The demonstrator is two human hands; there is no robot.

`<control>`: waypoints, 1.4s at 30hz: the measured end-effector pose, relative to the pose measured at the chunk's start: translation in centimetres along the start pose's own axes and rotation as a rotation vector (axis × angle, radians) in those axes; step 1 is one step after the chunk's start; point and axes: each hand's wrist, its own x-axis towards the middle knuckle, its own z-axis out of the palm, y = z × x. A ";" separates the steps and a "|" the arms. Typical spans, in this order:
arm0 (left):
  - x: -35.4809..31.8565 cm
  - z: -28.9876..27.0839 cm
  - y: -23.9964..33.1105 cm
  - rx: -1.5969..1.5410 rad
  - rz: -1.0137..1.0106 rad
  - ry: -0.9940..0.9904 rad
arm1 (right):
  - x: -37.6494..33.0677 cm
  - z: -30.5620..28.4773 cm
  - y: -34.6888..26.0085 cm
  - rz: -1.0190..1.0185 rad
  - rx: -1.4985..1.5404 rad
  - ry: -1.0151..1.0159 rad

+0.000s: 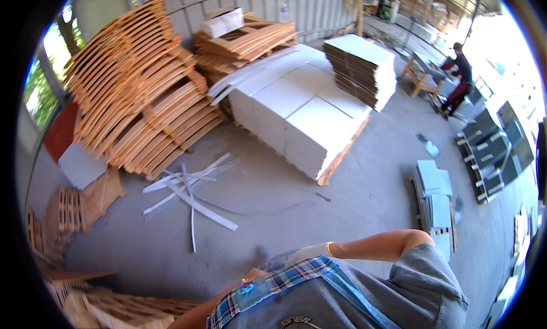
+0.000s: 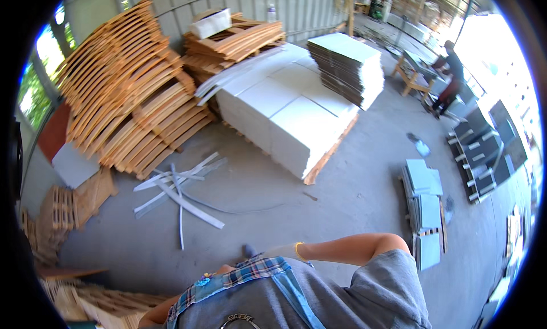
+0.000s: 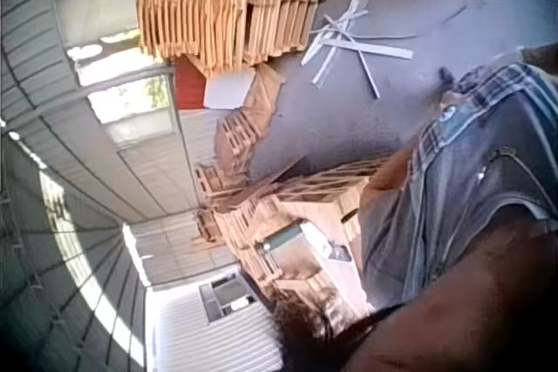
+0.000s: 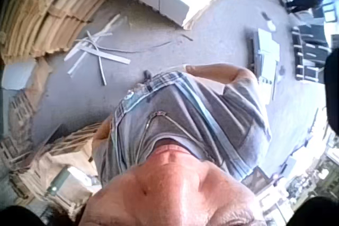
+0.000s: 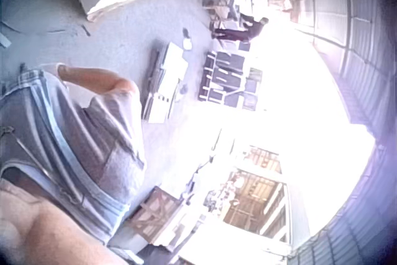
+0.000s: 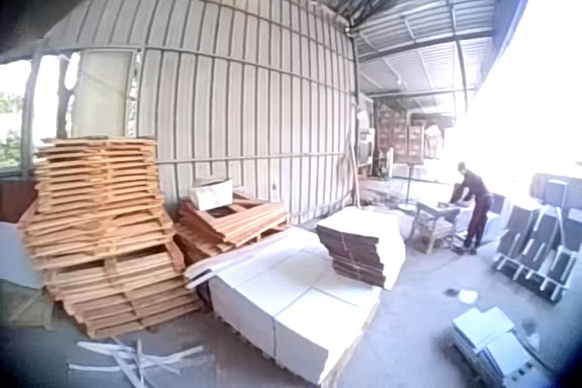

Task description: The person wraps flat rectangular panels in plastic film, stacks them, and places them into a cardboard box. A coworker assists by handing over panels and using a tape dispenser to seal the package.

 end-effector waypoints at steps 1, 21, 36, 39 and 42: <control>1.5 -0.5 1.4 0.022 0.008 -0.042 | -0.6 -0.7 0.3 -0.008 0.021 0.052; 29.3 -17.0 20.3 0.335 -0.153 -0.138 | -2.2 -19.5 -6.5 0.003 0.008 0.898; 48.7 -0.4 35.7 0.354 0.002 -0.188 | 11.6 -42.1 6.0 -0.312 -0.393 0.397; 51.6 3.0 37.7 0.339 -0.006 -0.193 | 19.8 -45.8 18.6 -0.465 -0.310 0.355; 54.4 4.3 37.8 0.319 -0.051 -0.188 | 21.2 -46.2 21.6 -0.473 -0.319 0.426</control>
